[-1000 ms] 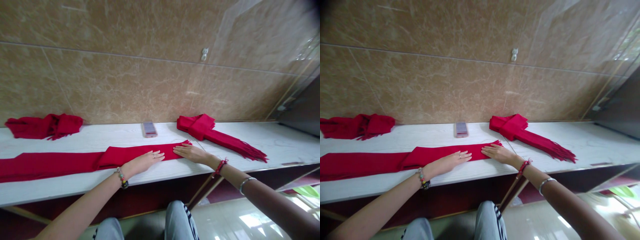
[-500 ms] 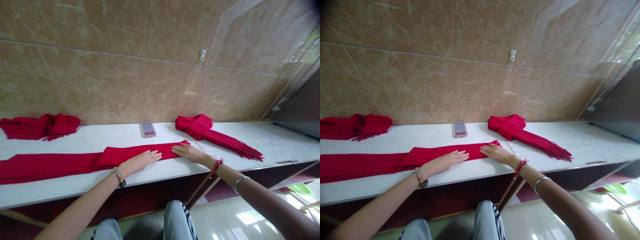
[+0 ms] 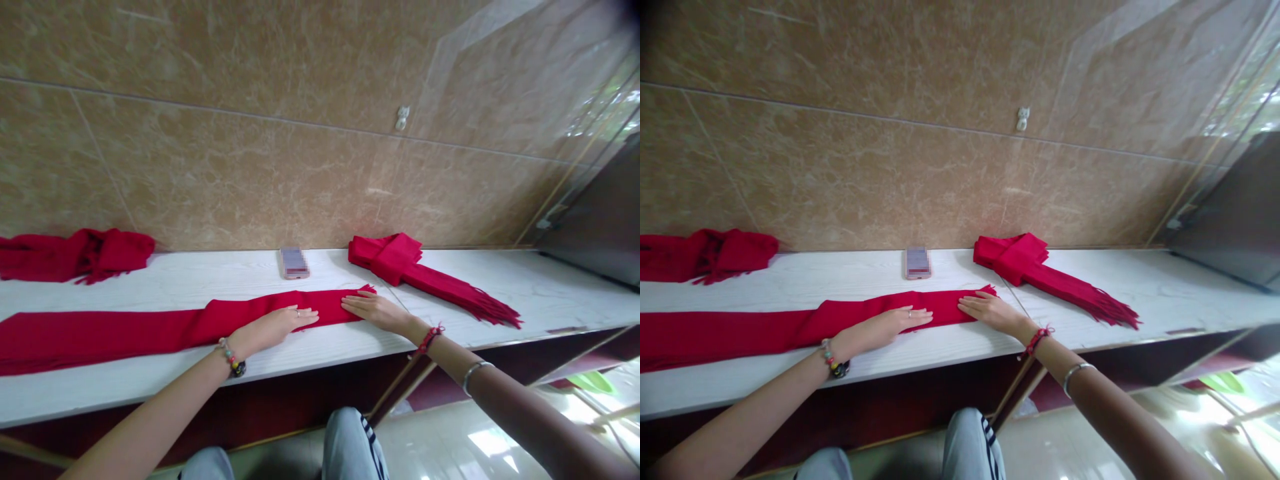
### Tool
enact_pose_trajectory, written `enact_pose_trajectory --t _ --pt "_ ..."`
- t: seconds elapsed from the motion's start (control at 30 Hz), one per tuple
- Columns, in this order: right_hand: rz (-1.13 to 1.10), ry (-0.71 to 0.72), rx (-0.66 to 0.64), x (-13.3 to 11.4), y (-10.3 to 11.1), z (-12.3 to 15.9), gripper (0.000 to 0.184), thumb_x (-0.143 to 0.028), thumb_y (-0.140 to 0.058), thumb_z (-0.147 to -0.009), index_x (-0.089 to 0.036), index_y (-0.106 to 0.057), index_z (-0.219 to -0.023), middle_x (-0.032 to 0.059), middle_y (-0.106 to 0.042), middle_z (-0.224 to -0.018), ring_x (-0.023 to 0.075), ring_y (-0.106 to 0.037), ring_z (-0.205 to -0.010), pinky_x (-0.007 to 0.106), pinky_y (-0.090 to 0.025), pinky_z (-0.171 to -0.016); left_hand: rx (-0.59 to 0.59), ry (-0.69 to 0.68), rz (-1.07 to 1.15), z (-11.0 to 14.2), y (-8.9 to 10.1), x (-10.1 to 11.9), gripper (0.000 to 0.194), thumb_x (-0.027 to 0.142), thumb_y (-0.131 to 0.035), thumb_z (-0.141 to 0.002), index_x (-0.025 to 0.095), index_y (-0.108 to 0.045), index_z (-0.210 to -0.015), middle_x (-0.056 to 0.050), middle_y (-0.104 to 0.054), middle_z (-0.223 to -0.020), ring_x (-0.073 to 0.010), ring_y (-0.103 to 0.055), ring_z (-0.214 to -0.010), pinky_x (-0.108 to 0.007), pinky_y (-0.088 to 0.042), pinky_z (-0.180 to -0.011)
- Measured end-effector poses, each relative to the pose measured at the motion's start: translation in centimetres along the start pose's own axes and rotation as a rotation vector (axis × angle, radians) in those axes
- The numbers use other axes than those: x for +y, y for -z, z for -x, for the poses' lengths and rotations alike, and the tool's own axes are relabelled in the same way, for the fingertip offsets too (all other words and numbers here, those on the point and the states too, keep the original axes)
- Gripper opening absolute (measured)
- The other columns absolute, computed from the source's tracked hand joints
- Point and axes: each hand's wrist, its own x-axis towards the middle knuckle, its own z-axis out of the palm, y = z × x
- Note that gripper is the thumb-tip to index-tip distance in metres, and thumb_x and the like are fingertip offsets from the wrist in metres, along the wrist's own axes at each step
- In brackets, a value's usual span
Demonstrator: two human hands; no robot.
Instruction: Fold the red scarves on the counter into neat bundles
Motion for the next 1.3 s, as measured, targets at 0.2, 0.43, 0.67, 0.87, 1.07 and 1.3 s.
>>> enact_pose_trajectory --t 0.2,0.43,0.67,0.87,1.07,1.3 --pt "-0.005 -0.013 0.003 -0.1 0.4 0.4 0.044 -0.008 -0.034 -0.089 -0.015 -0.037 -0.132 0.0119 -0.047 -0.130 0.0193 -0.041 -0.121 0.040 -0.038 -0.096 0.033 0.005 0.066 0.2 0.0 -0.2 0.074 -0.012 -0.029 -0.069 0.026 -0.035 -0.132 0.002 -0.038 -0.137 -0.0085 -0.030 -0.127 -0.029 -0.020 -0.107" --pt "0.005 -0.004 -0.005 -0.8 0.2 0.6 0.044 -0.007 -0.035 -0.087 -0.015 -0.040 -0.130 0.0115 -0.050 -0.127 0.0197 -0.043 -0.119 0.039 -0.039 -0.096 0.001 -0.020 0.105 0.4 -1.0 -0.8 0.079 -0.012 -0.028 -0.066 0.028 -0.033 -0.133 0.004 -0.037 -0.138 -0.0083 -0.030 -0.127 -0.030 -0.020 -0.107" --pt "-0.074 -0.067 -0.095 -1.3 1.5 0.7 0.051 -0.004 -0.039 -0.082 -0.013 -0.038 -0.132 0.0118 -0.045 -0.132 0.0216 -0.038 -0.123 0.040 -0.035 -0.099 0.003 0.049 0.057 -0.3 0.2 0.4 0.055 -0.002 -0.033 -0.077 0.020 -0.045 -0.125 -0.002 -0.048 -0.130 -0.0129 -0.040 -0.121 -0.029 -0.026 -0.104" --pt "-0.251 -0.317 -0.116 -2.8 2.9 -1.1 0.055 -0.028 -0.042 -0.086 -0.012 -0.028 -0.137 0.0136 -0.032 -0.140 0.0234 -0.025 -0.130 0.043 -0.030 -0.102 0.106 0.107 -0.044 -1.3 -0.9 1.5 0.029 0.021 -0.041 -0.087 0.013 -0.050 -0.113 -0.012 -0.048 -0.128 -0.0209 -0.043 -0.119 -0.035 -0.031 -0.099" --pt "-0.147 -0.473 -0.083 -3.4 -0.7 -0.3 0.053 -0.040 -0.028 -0.092 -0.012 -0.028 -0.137 0.0164 -0.033 -0.139 0.0286 -0.027 -0.128 0.052 -0.029 -0.099 -0.019 0.096 -0.107 -1.3 -2.1 1.1 0.050 0.026 -0.034 -0.089 0.016 -0.022 -0.137 -0.007 -0.024 -0.144 -0.0195 -0.019 -0.132 -0.038 -0.016 -0.106" --pt "-0.097 -0.636 -0.192 0.6 -0.4 6.0 0.058 -0.050 -0.029 -0.089 -0.016 -0.033 -0.136 0.0154 -0.039 -0.136 0.0312 -0.032 -0.126 0.053 -0.036 -0.094 -0.003 0.073 -0.144 -1.3 -2.3 0.8 0.049 0.027 -0.032 -0.090 0.017 -0.025 -0.138 -0.005 -0.026 -0.144 -0.0190 -0.019 -0.132 -0.037 -0.014 -0.106"
